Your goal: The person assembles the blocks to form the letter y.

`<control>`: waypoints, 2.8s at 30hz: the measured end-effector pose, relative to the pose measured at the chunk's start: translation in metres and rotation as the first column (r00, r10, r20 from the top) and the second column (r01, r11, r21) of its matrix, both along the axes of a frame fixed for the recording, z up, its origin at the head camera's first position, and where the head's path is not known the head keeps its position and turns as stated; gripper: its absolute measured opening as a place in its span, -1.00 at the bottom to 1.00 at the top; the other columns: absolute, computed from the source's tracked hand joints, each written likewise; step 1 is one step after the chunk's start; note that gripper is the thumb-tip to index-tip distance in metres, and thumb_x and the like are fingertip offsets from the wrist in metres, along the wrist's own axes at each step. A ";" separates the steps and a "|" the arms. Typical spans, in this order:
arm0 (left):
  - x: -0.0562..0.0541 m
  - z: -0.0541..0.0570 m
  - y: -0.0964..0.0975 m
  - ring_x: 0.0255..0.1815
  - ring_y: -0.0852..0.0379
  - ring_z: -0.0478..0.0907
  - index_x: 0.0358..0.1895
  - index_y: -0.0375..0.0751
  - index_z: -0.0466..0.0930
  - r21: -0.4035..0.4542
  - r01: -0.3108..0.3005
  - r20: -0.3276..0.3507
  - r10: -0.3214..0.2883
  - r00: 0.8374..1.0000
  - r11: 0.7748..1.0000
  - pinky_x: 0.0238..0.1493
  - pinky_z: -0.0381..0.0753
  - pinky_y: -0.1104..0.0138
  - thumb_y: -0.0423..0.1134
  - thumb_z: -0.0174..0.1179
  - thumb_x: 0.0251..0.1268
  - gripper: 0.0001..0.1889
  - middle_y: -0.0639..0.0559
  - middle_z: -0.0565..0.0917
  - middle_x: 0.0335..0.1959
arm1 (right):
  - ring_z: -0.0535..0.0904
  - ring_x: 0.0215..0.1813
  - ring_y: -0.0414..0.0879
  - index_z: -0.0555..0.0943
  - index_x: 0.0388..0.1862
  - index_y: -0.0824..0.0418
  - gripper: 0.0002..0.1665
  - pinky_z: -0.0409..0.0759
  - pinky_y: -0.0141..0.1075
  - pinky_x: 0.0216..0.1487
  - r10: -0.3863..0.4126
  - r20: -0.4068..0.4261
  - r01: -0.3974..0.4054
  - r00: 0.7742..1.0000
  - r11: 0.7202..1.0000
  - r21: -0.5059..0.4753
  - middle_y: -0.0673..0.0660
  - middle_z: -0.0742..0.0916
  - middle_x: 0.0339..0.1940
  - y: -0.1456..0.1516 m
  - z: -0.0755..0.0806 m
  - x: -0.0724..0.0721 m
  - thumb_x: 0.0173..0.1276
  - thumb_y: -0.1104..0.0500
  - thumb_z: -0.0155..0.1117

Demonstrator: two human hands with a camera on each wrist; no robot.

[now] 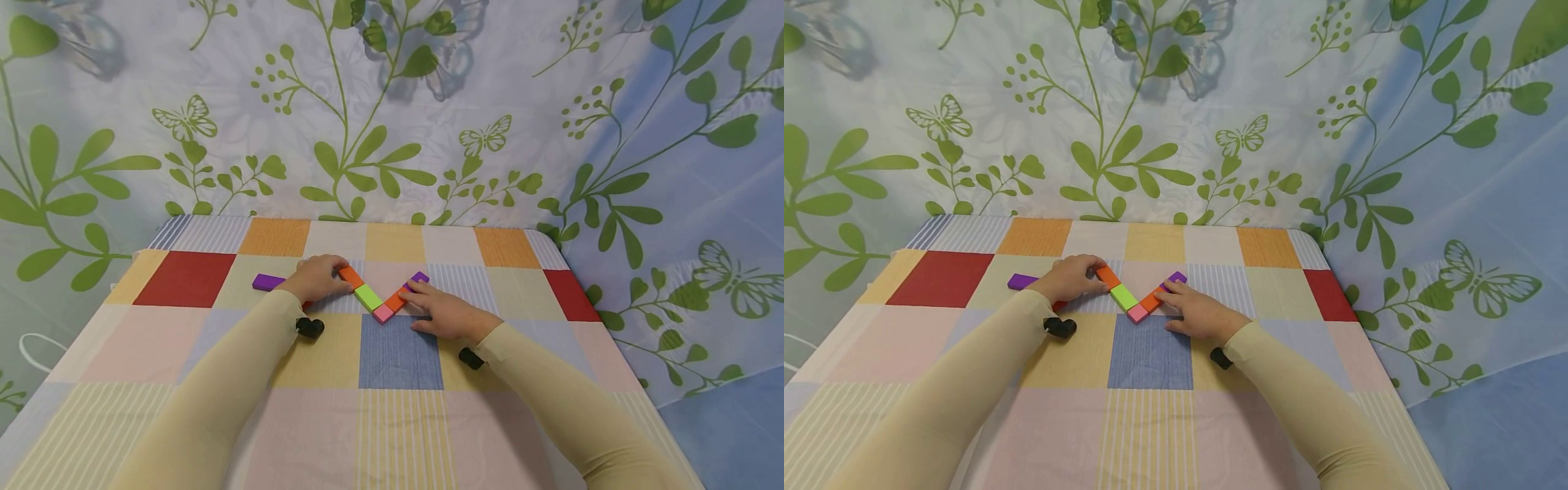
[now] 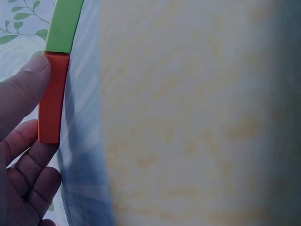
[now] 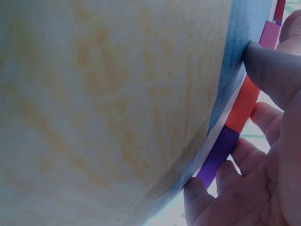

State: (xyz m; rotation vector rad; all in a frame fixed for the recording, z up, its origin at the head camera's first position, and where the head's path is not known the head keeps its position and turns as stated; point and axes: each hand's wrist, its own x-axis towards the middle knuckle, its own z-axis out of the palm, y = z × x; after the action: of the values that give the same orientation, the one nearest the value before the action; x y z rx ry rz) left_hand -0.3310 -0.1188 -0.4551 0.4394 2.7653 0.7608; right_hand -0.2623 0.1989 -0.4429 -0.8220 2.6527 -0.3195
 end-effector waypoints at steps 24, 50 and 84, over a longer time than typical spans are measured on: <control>0.007 0.013 -0.012 0.34 -0.15 0.52 0.46 -0.13 0.50 -0.010 0.049 -0.032 -0.050 0.998 0.999 0.38 0.28 -0.14 0.07 0.42 0.35 -0.31 -0.10 0.65 0.31 | 0.02 0.78 0.12 0.18 0.73 0.00 -0.06 0.18 0.06 0.69 -0.004 0.012 0.004 1.000 1.000 -0.002 0.14 0.12 0.79 -0.002 -0.002 -0.001 0.51 -0.08 0.37; 0.052 0.027 -0.071 0.34 -0.21 0.54 0.45 -0.23 0.48 -0.051 0.149 0.019 -0.149 0.989 0.988 0.41 0.56 -0.09 -0.09 0.42 0.38 -0.36 -0.20 0.57 0.33 | 0.04 0.77 0.15 0.18 0.73 0.02 -0.07 0.19 0.09 0.68 0.006 0.012 -0.006 1.000 1.000 0.000 0.16 0.13 0.79 0.002 0.000 -0.002 0.51 -0.08 0.36; 0.059 0.019 -0.091 0.15 -0.10 0.55 0.52 -0.03 0.45 -0.082 0.109 0.155 -0.096 0.983 0.991 0.23 0.64 -0.06 -0.03 0.44 0.36 -0.31 -0.19 0.62 0.19 | -0.01 0.79 0.14 0.17 0.74 0.01 -0.05 0.15 0.07 0.70 -0.013 0.023 0.013 1.000 1.000 0.021 0.15 0.11 0.79 -0.002 0.004 -0.001 0.51 -0.08 0.37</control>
State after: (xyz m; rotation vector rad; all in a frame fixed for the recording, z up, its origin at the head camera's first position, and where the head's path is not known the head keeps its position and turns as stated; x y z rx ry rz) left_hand -0.2720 -0.2096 -0.4364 0.4816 2.6024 0.6151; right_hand -0.2638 0.1966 -0.4392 -0.7898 2.6364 -0.3020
